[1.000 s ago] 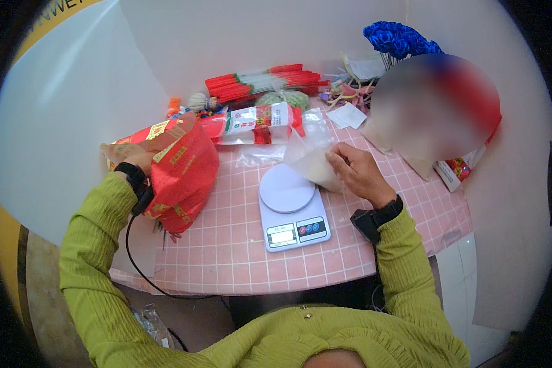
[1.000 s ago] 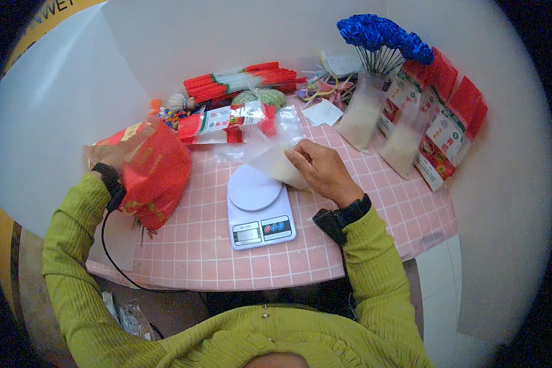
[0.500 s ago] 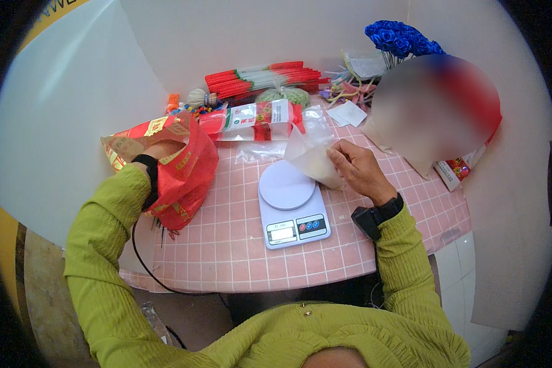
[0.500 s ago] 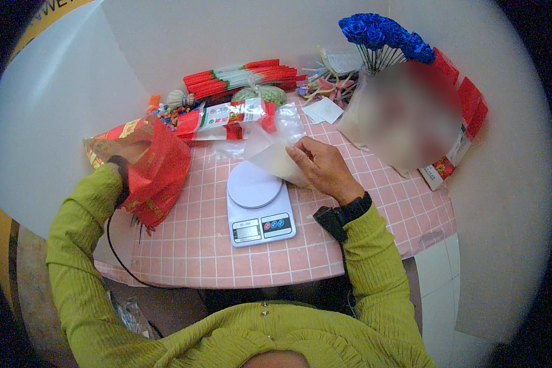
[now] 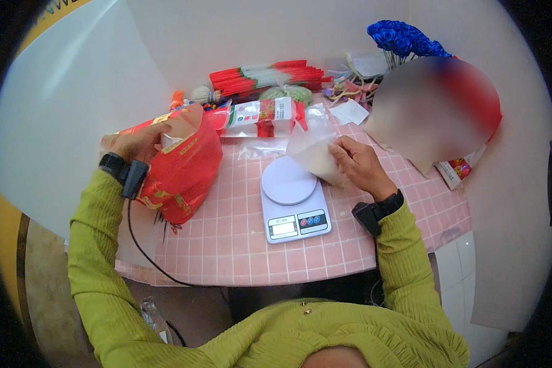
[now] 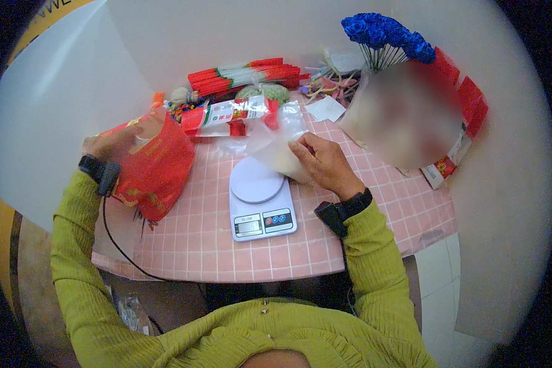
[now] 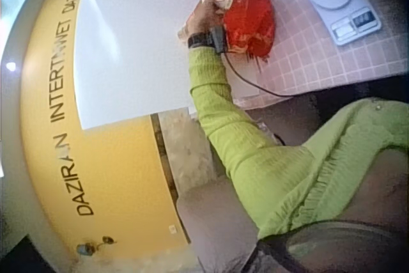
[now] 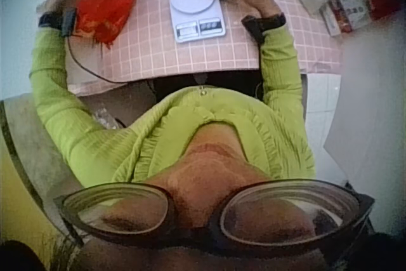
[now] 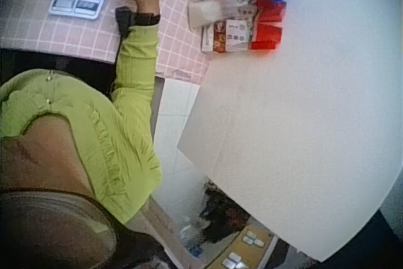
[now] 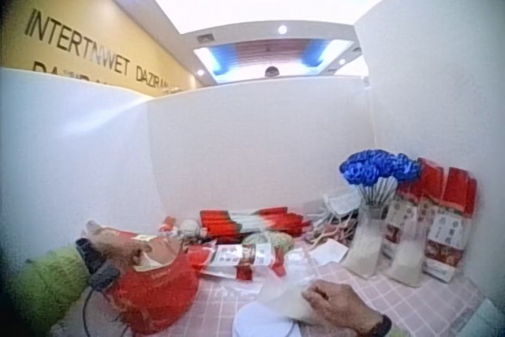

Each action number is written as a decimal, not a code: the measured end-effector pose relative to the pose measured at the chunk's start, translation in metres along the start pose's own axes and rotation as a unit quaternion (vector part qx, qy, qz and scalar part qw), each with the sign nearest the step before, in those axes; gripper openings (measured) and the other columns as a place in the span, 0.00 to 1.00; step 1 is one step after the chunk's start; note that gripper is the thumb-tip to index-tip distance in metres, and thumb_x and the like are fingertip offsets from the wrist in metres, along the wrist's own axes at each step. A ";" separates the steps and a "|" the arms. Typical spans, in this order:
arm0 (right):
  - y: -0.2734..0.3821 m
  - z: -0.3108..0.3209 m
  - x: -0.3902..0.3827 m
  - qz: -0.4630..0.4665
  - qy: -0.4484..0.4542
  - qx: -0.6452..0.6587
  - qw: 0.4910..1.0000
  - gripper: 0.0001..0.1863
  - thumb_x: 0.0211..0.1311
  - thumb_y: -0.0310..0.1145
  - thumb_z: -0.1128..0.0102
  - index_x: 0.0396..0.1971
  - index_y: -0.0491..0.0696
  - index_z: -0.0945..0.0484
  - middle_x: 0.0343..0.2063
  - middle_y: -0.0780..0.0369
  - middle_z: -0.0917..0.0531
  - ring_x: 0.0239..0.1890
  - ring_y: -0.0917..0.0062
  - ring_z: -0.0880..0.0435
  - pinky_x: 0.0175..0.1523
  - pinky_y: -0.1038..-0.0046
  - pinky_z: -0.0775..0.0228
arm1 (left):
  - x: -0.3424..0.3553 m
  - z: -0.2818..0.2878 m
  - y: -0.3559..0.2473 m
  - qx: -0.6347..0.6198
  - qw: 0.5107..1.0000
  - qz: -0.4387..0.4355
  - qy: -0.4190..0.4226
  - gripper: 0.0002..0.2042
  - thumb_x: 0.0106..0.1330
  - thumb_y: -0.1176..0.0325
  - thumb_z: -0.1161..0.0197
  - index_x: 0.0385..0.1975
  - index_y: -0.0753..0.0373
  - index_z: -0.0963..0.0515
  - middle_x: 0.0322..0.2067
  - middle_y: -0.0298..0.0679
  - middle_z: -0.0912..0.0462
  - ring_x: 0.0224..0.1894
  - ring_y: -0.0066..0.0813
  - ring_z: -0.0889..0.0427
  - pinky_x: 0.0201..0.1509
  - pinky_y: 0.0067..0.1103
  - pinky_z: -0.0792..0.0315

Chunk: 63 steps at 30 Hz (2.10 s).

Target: The person is weighing white food powder using a digital scale and pouring it into a plastic bag with a paper cup.

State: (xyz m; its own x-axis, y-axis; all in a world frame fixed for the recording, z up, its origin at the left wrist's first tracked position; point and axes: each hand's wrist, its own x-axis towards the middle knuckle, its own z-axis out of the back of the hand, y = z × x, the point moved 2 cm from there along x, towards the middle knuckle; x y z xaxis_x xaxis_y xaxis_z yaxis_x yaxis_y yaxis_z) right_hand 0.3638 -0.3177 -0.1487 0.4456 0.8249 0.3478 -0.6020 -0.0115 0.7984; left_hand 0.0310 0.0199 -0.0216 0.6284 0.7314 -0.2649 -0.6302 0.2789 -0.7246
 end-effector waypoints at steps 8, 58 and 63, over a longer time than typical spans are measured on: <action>0.017 -0.002 -0.003 0.050 -0.064 0.052 0.995 0.14 0.67 0.41 0.38 0.41 0.45 0.20 0.28 0.61 0.19 0.29 0.77 0.21 0.37 0.74 0.28 | -0.076 0.005 -0.036 -0.315 0.940 -0.110 0.070 0.34 0.72 0.41 0.54 0.66 0.63 0.36 0.51 0.47 0.20 0.45 0.37 0.14 0.37 0.29 0.14; 0.032 0.001 -0.010 0.145 -0.056 -0.007 0.988 0.11 0.52 0.32 0.28 0.28 0.44 0.22 0.26 0.60 0.20 0.23 0.77 0.22 0.29 0.75 0.29 | -0.045 -0.216 -0.150 0.351 0.717 -0.543 -0.262 0.35 0.50 0.61 0.23 0.58 0.63 0.31 0.60 0.51 0.30 0.57 0.49 0.28 0.61 0.36 0.29; 0.039 0.003 -0.011 0.101 -0.029 -0.055 0.993 0.16 0.48 0.38 0.24 0.27 0.45 0.23 0.28 0.59 0.20 0.27 0.72 0.21 0.33 0.71 0.28 | -0.036 -0.200 -0.137 0.098 0.846 -0.449 -0.271 0.33 0.55 0.56 0.25 0.57 0.68 0.31 0.55 0.55 0.27 0.55 0.46 0.25 0.57 0.33 0.28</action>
State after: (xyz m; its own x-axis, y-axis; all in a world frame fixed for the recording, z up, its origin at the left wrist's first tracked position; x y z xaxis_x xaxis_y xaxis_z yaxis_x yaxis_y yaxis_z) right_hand 0.3373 -0.3289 -0.1195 0.3430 0.7782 0.5260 -0.7501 -0.1101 0.6521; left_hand 0.1861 -0.1687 -0.0401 0.6268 0.3328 0.7046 -0.1069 0.9324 -0.3453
